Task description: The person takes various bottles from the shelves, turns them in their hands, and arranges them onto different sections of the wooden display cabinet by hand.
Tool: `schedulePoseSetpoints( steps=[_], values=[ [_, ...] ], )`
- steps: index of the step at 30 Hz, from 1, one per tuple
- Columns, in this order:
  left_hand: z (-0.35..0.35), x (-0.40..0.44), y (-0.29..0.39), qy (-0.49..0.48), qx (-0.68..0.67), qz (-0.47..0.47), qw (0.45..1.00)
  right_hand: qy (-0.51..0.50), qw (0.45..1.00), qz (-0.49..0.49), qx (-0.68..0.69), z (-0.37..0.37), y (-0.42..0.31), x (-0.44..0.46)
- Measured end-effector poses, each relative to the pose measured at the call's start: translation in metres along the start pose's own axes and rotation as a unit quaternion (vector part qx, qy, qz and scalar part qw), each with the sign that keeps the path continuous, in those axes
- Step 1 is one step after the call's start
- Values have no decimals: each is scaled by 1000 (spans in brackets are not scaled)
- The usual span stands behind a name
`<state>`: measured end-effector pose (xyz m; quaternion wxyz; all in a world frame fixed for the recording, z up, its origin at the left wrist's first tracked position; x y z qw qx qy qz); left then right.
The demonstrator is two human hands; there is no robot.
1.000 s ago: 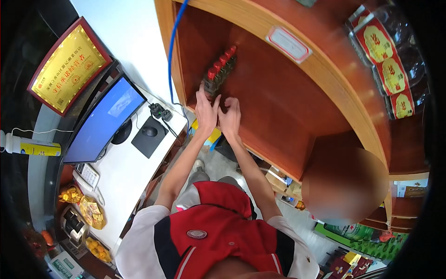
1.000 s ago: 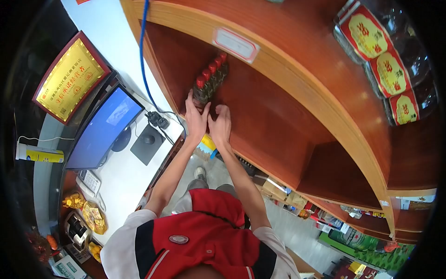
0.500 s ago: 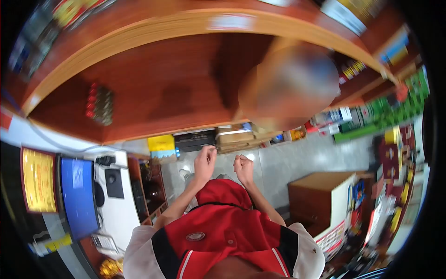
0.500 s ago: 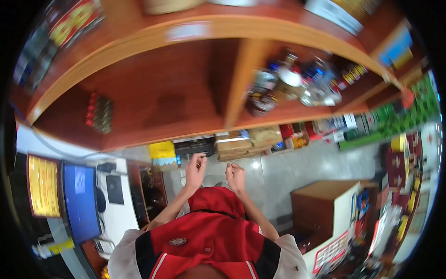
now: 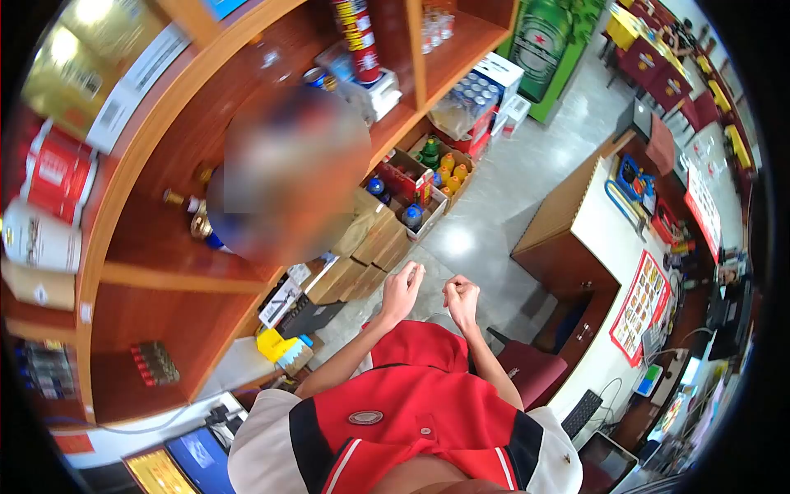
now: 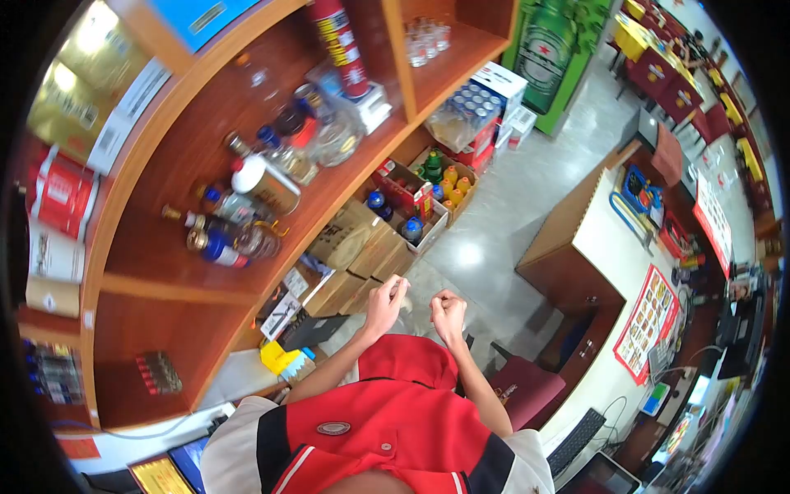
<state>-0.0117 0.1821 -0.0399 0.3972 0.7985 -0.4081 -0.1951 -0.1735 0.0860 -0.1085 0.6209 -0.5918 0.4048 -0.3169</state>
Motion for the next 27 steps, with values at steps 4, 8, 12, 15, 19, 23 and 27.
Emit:
schedulePoseSetpoints(
  steps=[4, 8, 12, 15, 19, 23, 27],
  values=[
    [35, 53, 13, -36, -5, 11, 999, 48, 999, -10, 11, -33, -1, 40],
    [69, 119, 17, -53, -12, 12, 998, 69, 997, -26, -5, -57, -16, 97],
    [92, 189, 35, -37, -54, 18, 998, 68, 997, -21, -40, -82, -21, 172],
    [110, 243, 40, -37, -58, 3, 998, 58, 996, 1, -62, -82, -43, 238],
    [109, 298, 57, 9, -91, 13, 996, 3, 992, -70, -105, -65, -86, 333],
    [92, 333, 71, 29, -107, -20, 994, -18, 980, -164, -107, -23, -131, 432],
    [84, 355, 78, 74, -107, -94, 987, -124, 969, -207, -50, 46, -173, 523]
  ],
)
Point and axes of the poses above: each hand's wrist, its own x-axis towards the middle knuckle, its own z-axis out of the palm, y = z × x, the point moved 6 cm from there along x, towards the middle knuckle, and after that the axes turned 9 degrees about x, right-handed, at the moved point
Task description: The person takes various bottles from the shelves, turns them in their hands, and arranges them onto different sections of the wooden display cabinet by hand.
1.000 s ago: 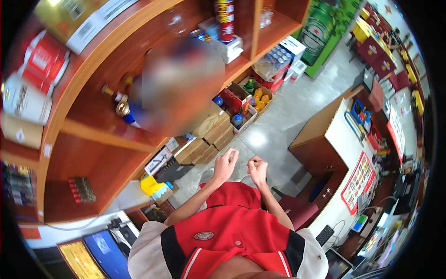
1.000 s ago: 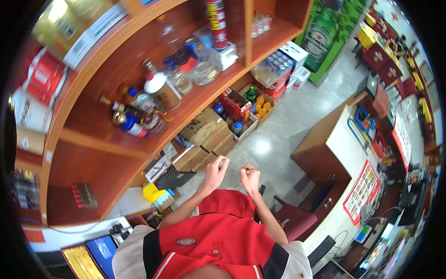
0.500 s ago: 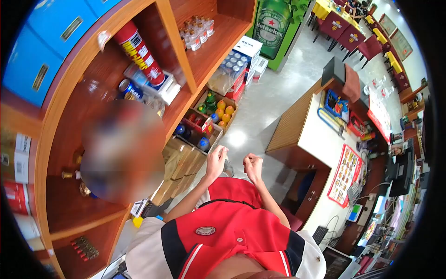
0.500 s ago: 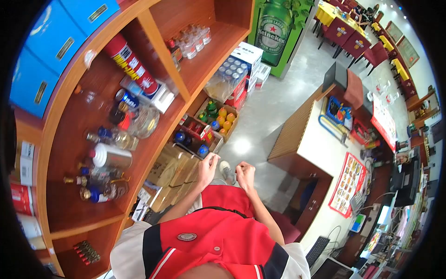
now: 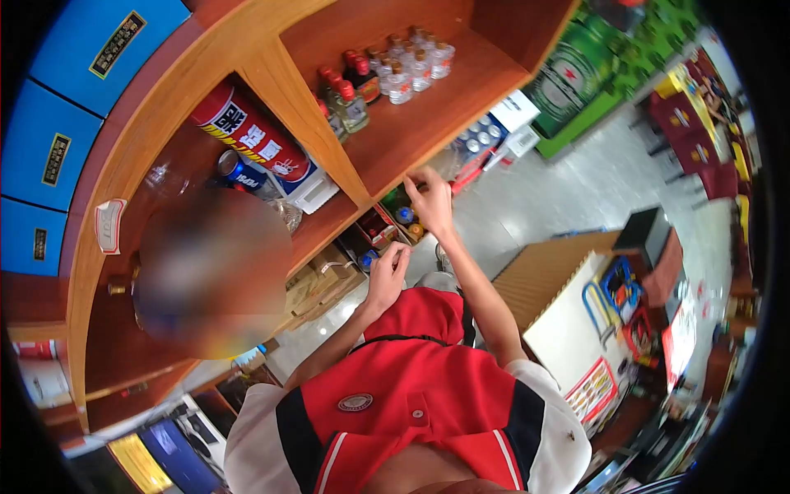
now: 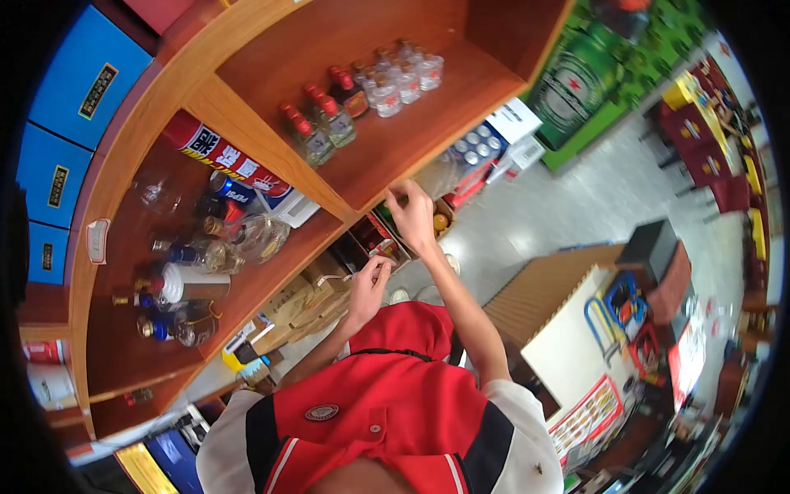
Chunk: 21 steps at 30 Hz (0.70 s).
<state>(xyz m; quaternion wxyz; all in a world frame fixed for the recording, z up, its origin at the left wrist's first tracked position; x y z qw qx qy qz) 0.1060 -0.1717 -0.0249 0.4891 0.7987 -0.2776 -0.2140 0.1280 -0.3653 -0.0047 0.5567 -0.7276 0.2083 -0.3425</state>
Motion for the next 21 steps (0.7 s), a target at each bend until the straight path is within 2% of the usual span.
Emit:
schedulePoseSetpoints(
  steps=[3, 5, 6, 10, 14, 16, 21],
  values=[
    [8, 15, 7, 48, 26, -44, 998, -66, 997, -14, 31, 37, 11, 78],
    [21, 26, 9, 97, 19, -50, 994, -61, 989, -128, -44, 60, 10, 115],
    [25, 31, 16, 100, 32, -65, 992, -75, 988, -133, -28, 72, 13, 126],
    [40, 57, 40, 117, 17, -111, 987, -171, 982, -74, 15, 105, 32, 158],
    [42, 82, 51, 165, 20, -137, 977, -168, 980, -103, 9, 108, 35, 168],
    [35, 99, 59, 211, 32, -117, 970, -172, 976, -131, -29, 106, 32, 174],
    [13, 138, 72, 323, 30, -110, 939, -215, 971, -101, 26, 108, 43, 175]
  ],
)
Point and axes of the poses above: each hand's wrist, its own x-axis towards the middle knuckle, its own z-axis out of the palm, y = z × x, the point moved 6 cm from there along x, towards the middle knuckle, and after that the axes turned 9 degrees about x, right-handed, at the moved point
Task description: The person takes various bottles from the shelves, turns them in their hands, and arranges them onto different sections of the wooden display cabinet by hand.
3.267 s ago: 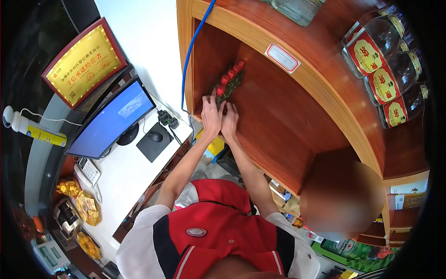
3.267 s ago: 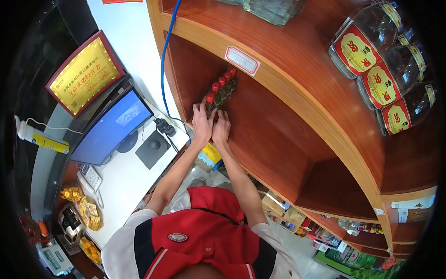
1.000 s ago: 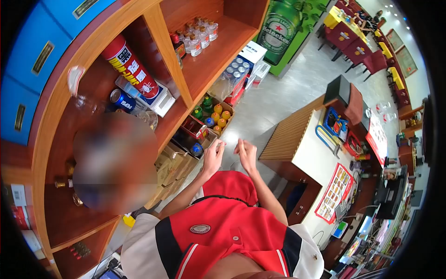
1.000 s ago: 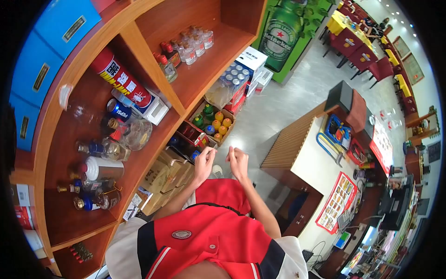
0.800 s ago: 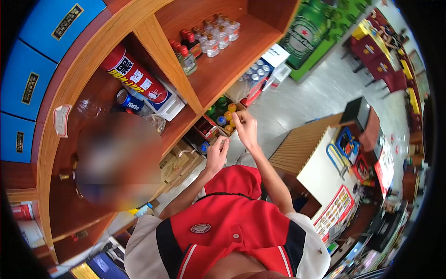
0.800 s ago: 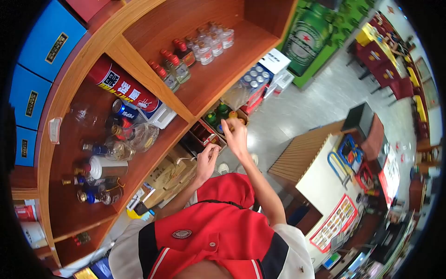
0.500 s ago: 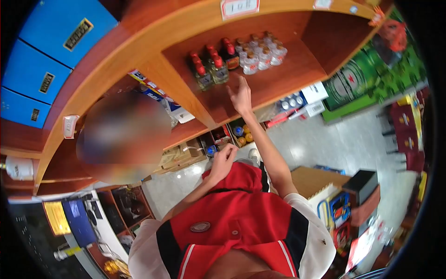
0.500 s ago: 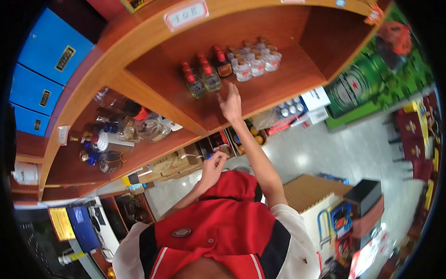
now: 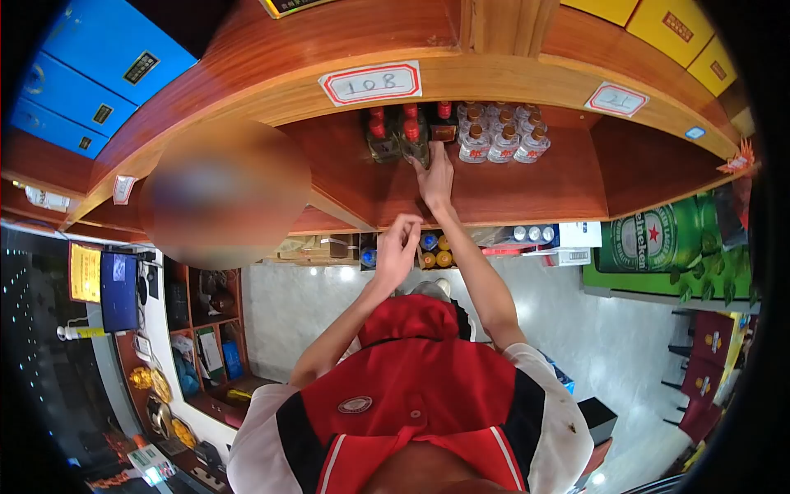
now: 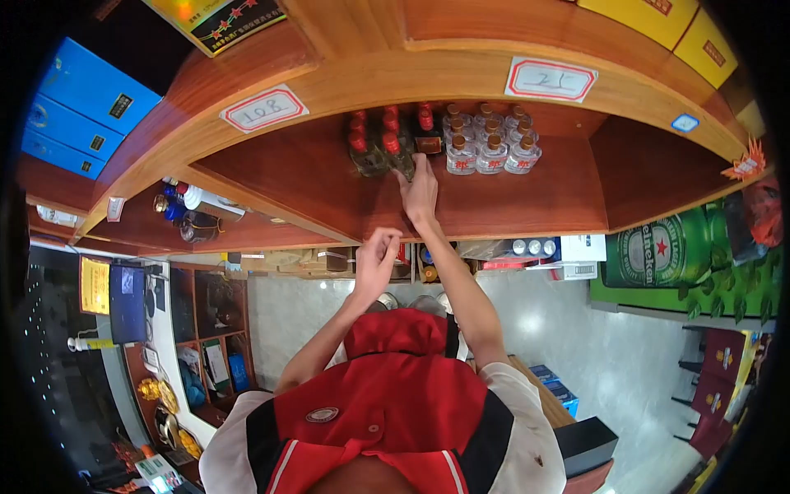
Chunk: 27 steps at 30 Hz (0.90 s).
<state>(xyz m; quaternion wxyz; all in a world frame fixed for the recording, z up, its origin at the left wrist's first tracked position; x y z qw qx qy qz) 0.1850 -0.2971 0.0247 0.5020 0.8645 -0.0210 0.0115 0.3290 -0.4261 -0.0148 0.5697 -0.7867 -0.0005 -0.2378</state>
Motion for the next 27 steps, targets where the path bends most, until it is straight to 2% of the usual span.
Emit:
schedulePoseSetpoints(
  steps=[3, 4, 6, 7, 9, 11, 13, 15, 17, 19, 21, 22, 24, 25, 27],
  values=[
    [-10, 25, 22, 100, 54, 46, 992, -25, 997, 0, 70, -1, 6, -8],
    [-7, 37, 21, 104, 55, 43, 992, -32, 996, 12, 84, -7, 1, -14],
    [-7, 52, 32, 221, 110, 134, 960, -35, 989, 50, 135, -21, -6, -27],
    [-3, 57, 36, 221, 108, 131, 960, -37, 989, 51, 133, -29, -15, -34],
    [11, 67, 39, 161, 49, 95, 981, -2, 998, 37, 47, -52, -31, -46],
    [20, 70, 39, 133, 44, 74, 987, 5, 998, 45, 39, -63, -28, -58],
    [33, 73, 25, 47, 2, 11, 999, 29, 998, 35, 54, -80, -47, -71],
    [43, 67, 7, 2, -167, -8, 986, 0, 997, 31, 67, -100, -58, -81],
    [40, 52, 15, -84, -313, -127, 938, 9, 998, -22, 52, -119, -76, -98],
    [46, 37, 7, -161, -434, -120, 879, -6, 996, -70, 60, -130, -90, -120],
    [46, 10, 0, -204, -517, -169, 814, -17, 994, -92, 51, -134, -107, -142],
    [43, -2, -9, -201, -521, -175, 811, -27, 993, -105, 46, -133, -113, -154],
    [36, -27, -27, -249, -587, -176, 750, -41, 990, -123, 48, -124, -123, -177],
    [30, -40, -39, -244, -592, -178, 748, -51, 987, -142, 52, -119, -129, -190],
    [15, -73, -53, -279, -633, -140, 708, -74, 984, -153, 44, -107, -139, -216]
  ],
)
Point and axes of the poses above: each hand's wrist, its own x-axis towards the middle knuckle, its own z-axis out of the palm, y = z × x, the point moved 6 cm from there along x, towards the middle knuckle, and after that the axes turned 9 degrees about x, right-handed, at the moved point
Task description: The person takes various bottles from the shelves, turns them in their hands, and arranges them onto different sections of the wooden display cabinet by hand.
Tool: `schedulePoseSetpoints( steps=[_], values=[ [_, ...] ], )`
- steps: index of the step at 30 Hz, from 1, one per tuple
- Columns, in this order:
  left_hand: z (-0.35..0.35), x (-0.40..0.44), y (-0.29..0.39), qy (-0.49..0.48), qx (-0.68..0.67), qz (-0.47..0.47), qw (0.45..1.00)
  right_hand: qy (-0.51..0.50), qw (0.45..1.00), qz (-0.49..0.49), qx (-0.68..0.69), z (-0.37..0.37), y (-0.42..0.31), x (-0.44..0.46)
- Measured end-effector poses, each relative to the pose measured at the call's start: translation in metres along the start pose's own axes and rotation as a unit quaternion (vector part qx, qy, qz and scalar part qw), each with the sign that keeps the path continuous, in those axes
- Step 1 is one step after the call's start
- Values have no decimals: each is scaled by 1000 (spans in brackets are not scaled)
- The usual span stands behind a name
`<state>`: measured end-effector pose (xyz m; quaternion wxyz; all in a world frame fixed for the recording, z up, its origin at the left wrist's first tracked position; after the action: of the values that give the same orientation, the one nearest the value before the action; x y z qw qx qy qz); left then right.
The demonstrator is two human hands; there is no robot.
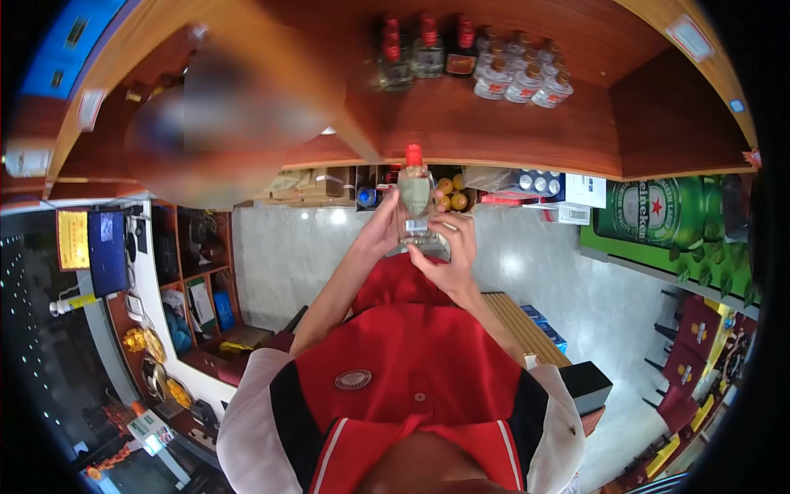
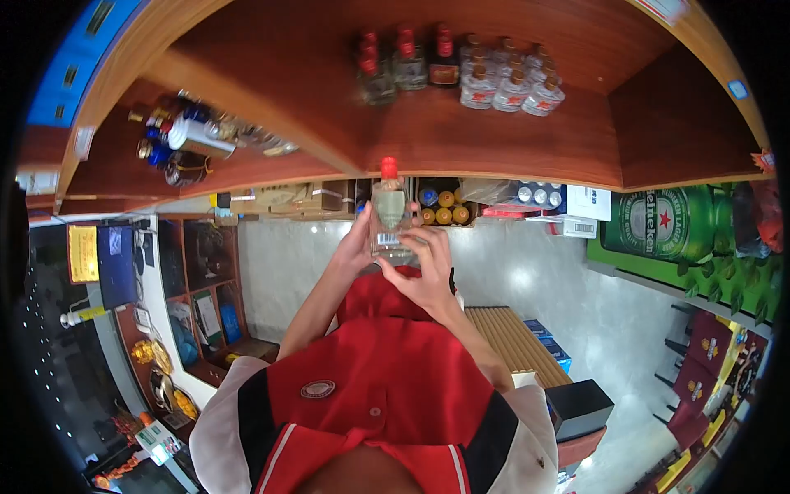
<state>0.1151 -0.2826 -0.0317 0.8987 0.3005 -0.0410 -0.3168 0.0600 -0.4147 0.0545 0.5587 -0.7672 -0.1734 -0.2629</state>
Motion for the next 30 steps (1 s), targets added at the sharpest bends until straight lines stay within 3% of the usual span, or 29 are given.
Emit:
schedulePoseSetpoints(
  steps=[2, 4, 6, 7, 14, 20, 25, 30],
  values=[
    [-14, -41, -3, -24, -5, 32, 999, -53, 999, 4, 8, 24, -18, -17],
    [-38, -84, -3, 17, -26, 23, 999, -81, 996, -25, 24, 53, -36, -32],
    [-56, -130, 9, 80, 41, 28, 996, -117, 992, -22, 31, 90, -51, -45],
    [-65, -150, 19, 66, 38, 59, 995, -133, 990, -26, 34, 112, -61, -50],
    [-128, -315, 112, 215, 22, 200, 956, -227, 967, -33, 114, 289, -128, -84],
    [-182, -434, 184, 346, 65, 320, 880, -342, 927, -50, 142, 429, -177, -97],
    [-227, -504, 250, 496, 146, 355, 779, -408, 894, -66, 174, 535, -206, -88],
    [-282, -543, 336, 569, 236, 375, 693, -416, 890, -80, 169, 646, -214, -66]
  ],
)
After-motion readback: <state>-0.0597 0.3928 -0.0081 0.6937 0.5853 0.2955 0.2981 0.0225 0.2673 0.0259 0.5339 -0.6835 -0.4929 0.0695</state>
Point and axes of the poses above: each hand's wrist, its own x-axis towards the middle knuckle, its own z-axis out of the palm, y = z × x, the point moved 6 cm from there along x, towards the middle knuckle, and after that the axes turned 9 degrees about x, right-handed, at the moved point
